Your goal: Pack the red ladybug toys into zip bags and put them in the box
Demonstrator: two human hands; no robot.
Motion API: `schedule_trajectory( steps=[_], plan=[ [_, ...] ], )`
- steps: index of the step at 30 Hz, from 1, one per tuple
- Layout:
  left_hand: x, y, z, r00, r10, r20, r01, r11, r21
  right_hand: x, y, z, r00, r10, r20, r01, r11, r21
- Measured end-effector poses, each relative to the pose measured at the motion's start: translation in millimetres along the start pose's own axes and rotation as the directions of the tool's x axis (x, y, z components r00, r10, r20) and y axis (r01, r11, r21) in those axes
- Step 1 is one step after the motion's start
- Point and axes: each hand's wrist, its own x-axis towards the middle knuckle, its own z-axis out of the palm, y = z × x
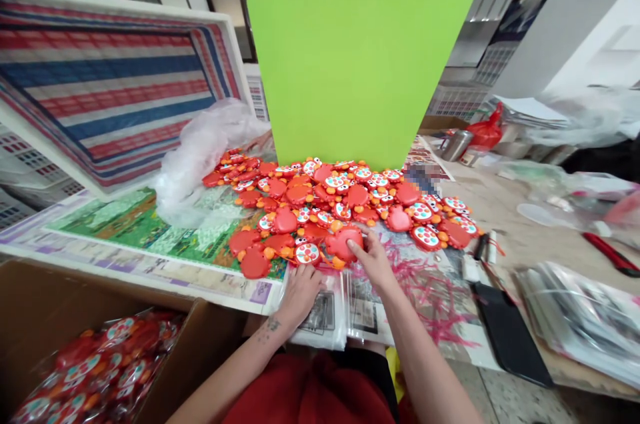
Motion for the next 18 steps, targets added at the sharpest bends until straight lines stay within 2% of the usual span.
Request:
schedule_trajectory(
  steps=[2,5,9,13,15,18],
  plan=[
    [-4,-3,5.1,0.996,0.052,-0.076,-0.055,0.998,-0.029,1,7,8,0.997,-0.068,0.025,0.069,0.997,-0.045],
    [-7,-6,8.8,0.979,0.107,-0.174,-0.119,0.991,-0.056,2,19,19,0.98,-0.117,0.158,0.139,0.981,-0.136],
    [-8,-6,5.1,0.962,0.118,-0.245,-0.148,0.983,-0.106,7,30,22,0.936,-0.095,0.338,0.187,0.949,-0.253],
    [-9,-4,0.7,0.938,0.114,-0.327,-0.157,0.982,-0.108,17,30,23,0.903,-0.029,0.429,0.149,0.957,-0.248],
    [-10,-3,0.6,0.924,0.104,-0.368,-0.149,0.984,-0.095,20,28,28,0.868,-0.004,0.496,0.139,0.962,-0.235],
    [-11,-3,1.5,0.911,0.073,-0.406,-0.126,0.986,-0.105,19,26,41,0.779,0.005,0.627,0.201,0.945,-0.257]
  ],
)
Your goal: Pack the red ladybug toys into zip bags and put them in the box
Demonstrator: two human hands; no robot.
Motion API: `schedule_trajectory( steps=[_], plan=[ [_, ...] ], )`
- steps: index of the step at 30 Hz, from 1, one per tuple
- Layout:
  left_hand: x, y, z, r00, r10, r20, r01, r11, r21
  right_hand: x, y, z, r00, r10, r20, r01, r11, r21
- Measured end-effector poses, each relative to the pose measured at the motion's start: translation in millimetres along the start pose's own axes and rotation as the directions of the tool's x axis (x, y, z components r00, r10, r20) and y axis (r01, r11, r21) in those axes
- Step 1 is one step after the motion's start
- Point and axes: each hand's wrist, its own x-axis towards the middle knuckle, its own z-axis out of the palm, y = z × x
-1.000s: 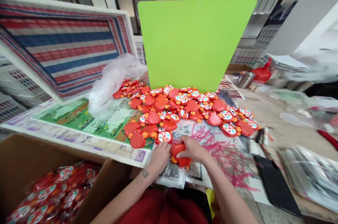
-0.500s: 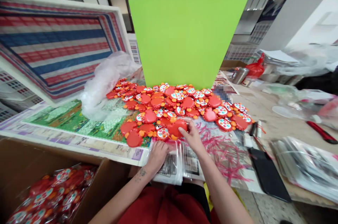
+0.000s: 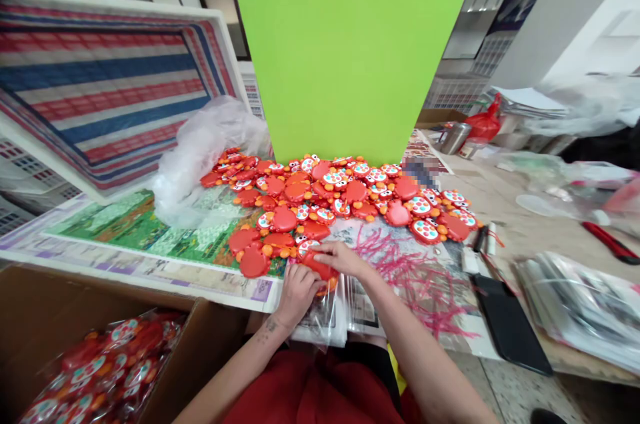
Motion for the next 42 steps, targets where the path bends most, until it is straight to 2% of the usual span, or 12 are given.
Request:
schedule_trajectory(
  steps=[2,4,6,9,14,18,22,28,32,35,39,42],
  plan=[
    [1,0,0.2,0.999,-0.031,-0.031,0.03,0.999,-0.018,2,-3,8,0.998,-0.031,0.057,0.036,0.996,-0.085],
    [3,0,-0.4,0.998,-0.057,-0.035,0.055,0.997,-0.06,-1,-5,12,0.999,-0.046,0.004,0.046,0.972,-0.232],
    [5,0,-2.1,0.997,-0.074,-0.003,0.073,0.991,-0.115,-11,-5,10,0.988,-0.037,-0.151,-0.028,0.913,-0.407],
    [6,1,-6.1,0.991,-0.116,0.063,0.125,0.976,-0.176,-37,-5,6,0.924,0.035,-0.381,-0.25,0.81,-0.531],
    [6,3,-12.5,0.964,-0.179,0.195,0.218,0.954,-0.206,-74,-4,24,0.897,0.251,-0.365,-0.374,0.87,-0.322],
    [7,3,-20.2,0.929,-0.223,0.296,0.297,0.925,-0.237,-77,3,50,0.884,0.241,-0.4,-0.363,0.894,-0.263],
    [12,2,-33.0,0.898,-0.227,0.377,0.337,0.906,-0.258,-76,3,61,0.853,0.209,-0.479,-0.389,0.866,-0.315],
    [11,7,-41.2,0.878,-0.323,0.354,0.403,0.897,-0.18,-78,-16,69,0.818,0.184,-0.545,-0.446,0.801,-0.398],
    [9,11,-43.3,0.886,-0.338,0.317,0.415,0.883,-0.217,-76,-22,75,0.763,0.161,-0.626,-0.399,0.879,-0.261],
    [13,14,-46.5,0.874,-0.295,0.386,0.422,0.855,-0.303,-72,-22,76,0.727,0.178,-0.663,-0.338,0.933,-0.12],
    [22,13,-50.4,0.823,-0.272,0.499,0.475,0.812,-0.34,-66,-25,74,0.707,0.209,-0.675,-0.272,0.962,0.013],
    [25,8,-51.2,0.842,-0.271,0.467,0.461,0.811,-0.36,-64,-25,72,0.705,0.215,-0.676,-0.219,0.972,0.081]
  ],
)
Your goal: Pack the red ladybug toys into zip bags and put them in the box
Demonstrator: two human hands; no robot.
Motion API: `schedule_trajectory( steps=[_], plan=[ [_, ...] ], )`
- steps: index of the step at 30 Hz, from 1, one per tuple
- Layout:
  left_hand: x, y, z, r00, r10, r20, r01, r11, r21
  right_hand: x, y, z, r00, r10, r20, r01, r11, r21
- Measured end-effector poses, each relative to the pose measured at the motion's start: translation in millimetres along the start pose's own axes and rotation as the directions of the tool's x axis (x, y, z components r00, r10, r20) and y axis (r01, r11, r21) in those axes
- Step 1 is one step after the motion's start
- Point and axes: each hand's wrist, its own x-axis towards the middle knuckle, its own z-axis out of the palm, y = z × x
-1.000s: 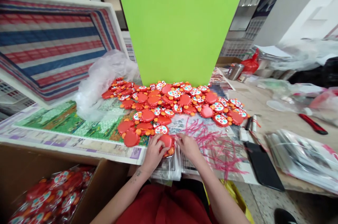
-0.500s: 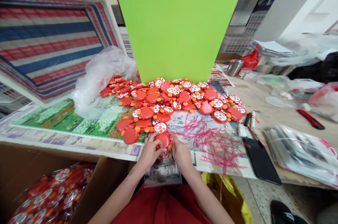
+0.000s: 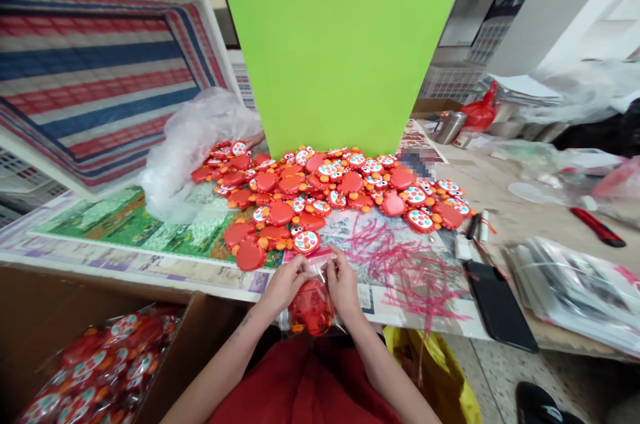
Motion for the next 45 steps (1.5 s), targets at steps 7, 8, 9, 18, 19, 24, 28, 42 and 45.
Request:
schedule_trajectory(
  steps=[7,8,9,18,19,24,28,42,45],
  plan=[
    [-3,-33,7.1,0.911,-0.176,-0.372,0.051,0.945,-0.324,5,5,-3,1.0,0.005,-0.006,-0.004,0.99,0.139],
    [-4,-37,9.0,0.923,-0.236,-0.303,0.089,0.899,-0.429,6,6,-3,1.0,0.007,-0.006,-0.006,0.99,0.138],
    [-5,-40,10.5,0.937,-0.27,-0.221,0.124,0.849,-0.514,6,7,-3,1.0,0.006,-0.007,-0.005,0.991,0.132],
    [-3,-28,10.1,0.953,-0.301,-0.009,0.205,0.668,-0.715,15,-8,-15,0.946,-0.324,-0.013,0.313,0.923,-0.223],
    [-2,-27,9.7,0.959,-0.284,-0.009,0.195,0.681,-0.705,17,-14,-15,0.926,-0.375,0.041,0.373,0.893,-0.253],
    [1,-18,4.4,0.99,-0.116,-0.076,0.067,0.881,-0.469,24,-36,-2,0.78,-0.501,0.374,0.613,0.732,-0.297],
    [0,-10,-2.6,0.995,-0.031,-0.096,0.012,0.981,-0.193,25,-41,10,0.706,-0.54,0.459,0.702,0.621,-0.349],
    [3,-53,-10.5,0.975,-0.221,0.012,0.196,0.834,-0.516,112,57,-112,0.992,-0.078,-0.103,0.003,0.812,-0.584],
    [1,-55,-11.5,0.965,-0.254,0.057,0.238,0.774,-0.587,119,69,-138,0.997,-0.074,-0.039,0.025,0.707,-0.707]
  ],
)
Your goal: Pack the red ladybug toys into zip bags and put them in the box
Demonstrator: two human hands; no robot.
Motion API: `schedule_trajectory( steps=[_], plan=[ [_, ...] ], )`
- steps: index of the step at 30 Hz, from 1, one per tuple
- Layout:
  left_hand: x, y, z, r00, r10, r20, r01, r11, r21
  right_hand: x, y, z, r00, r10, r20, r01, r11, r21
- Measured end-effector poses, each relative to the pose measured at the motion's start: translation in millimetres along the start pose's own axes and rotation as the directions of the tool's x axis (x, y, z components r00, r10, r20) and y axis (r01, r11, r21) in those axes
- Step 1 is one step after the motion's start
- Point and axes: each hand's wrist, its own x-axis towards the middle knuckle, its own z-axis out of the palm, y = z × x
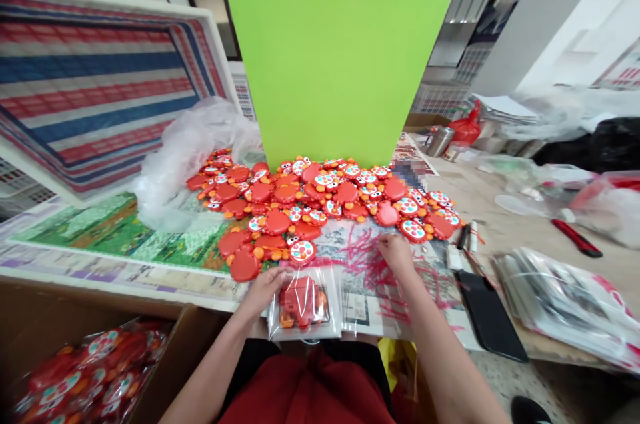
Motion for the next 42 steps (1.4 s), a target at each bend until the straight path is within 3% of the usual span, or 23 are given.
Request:
schedule_trajectory(
  steps=[3,5,6,7,9,11,12,14,21,24,27,32,35,37,38,39,40,41,42],
  plan=[
    [-3,4,2.3,0.999,-0.031,0.019,0.031,0.999,-0.019,-4,-1,-9,0.985,-0.094,-0.144,0.078,0.991,-0.113],
    [-5,8,5.1,0.999,-0.039,0.023,0.04,0.998,-0.056,-10,-15,-14,0.959,-0.062,-0.276,0.051,0.998,-0.048],
    [-7,11,6.7,0.999,-0.042,0.021,0.043,0.996,-0.081,-16,-25,-16,0.958,-0.038,-0.283,0.054,0.997,0.049],
    [-9,14,8.2,0.999,-0.048,0.022,0.05,0.993,-0.108,-22,-36,-16,0.973,-0.026,-0.23,0.069,0.981,0.182],
    [-12,19,11.0,0.997,-0.066,0.037,0.071,0.987,-0.147,-40,-62,-14,0.996,-0.088,0.027,0.064,0.866,0.497],
    [-13,24,12.3,0.995,-0.081,0.055,0.09,0.98,-0.176,-59,-88,-8,0.918,-0.228,0.324,-0.078,0.699,0.711],
    [-14,26,12.1,0.995,-0.082,0.059,0.092,0.978,-0.187,-68,-99,-5,0.874,-0.269,0.405,-0.152,0.639,0.754],
    [-14,28,10.2,0.995,-0.087,0.051,0.096,0.977,-0.192,-82,-114,1,0.841,-0.273,0.468,-0.261,0.553,0.791],
    [-21,35,1.3,0.987,-0.12,0.107,0.151,0.922,-0.357,-84,-118,2,0.887,-0.129,0.443,-0.379,0.343,0.859],
    [-25,36,0.0,0.992,-0.089,0.09,0.119,0.893,-0.434,-83,-120,-1,0.888,-0.108,0.447,-0.39,0.336,0.857],
    [-28,38,-2.1,0.995,-0.075,0.064,0.096,0.88,-0.465,-85,-128,-2,0.88,-0.187,0.437,-0.348,0.372,0.861],
    [-37,57,-15.1,0.998,-0.029,-0.059,0.011,0.962,-0.274,-83,-150,13,0.896,-0.297,0.331,-0.187,0.423,0.887],
    [-62,78,-47.1,0.977,0.015,-0.211,-0.04,0.993,-0.114,-73,-166,32,0.899,-0.336,0.283,-0.104,0.463,0.88],
    [-94,91,-82.5,0.912,0.086,-0.4,-0.064,0.996,0.069,-65,-178,43,0.894,-0.387,0.225,0.046,0.579,0.814],
    [-114,97,-102.4,0.858,0.127,-0.497,-0.038,0.982,0.186,-61,-186,47,0.884,-0.429,0.188,0.151,0.641,0.752],
    [-135,102,-122.2,0.765,0.189,-0.616,0.033,0.943,0.33,-59,-195,50,0.862,-0.481,0.156,0.261,0.687,0.678],
    [-156,106,-140.4,0.641,0.255,-0.724,0.185,0.864,0.468,-57,-205,52,0.834,-0.536,0.131,0.364,0.713,0.599],
    [-174,109,-155.5,0.512,0.327,-0.794,0.353,0.763,0.542,-56,-216,53,0.797,-0.592,0.12,0.456,0.72,0.524],
    [-189,111,-166.7,0.418,0.418,-0.806,0.461,0.668,0.585,-55,-228,55,0.751,-0.649,0.125,0.538,0.71,0.455]
  ],
)
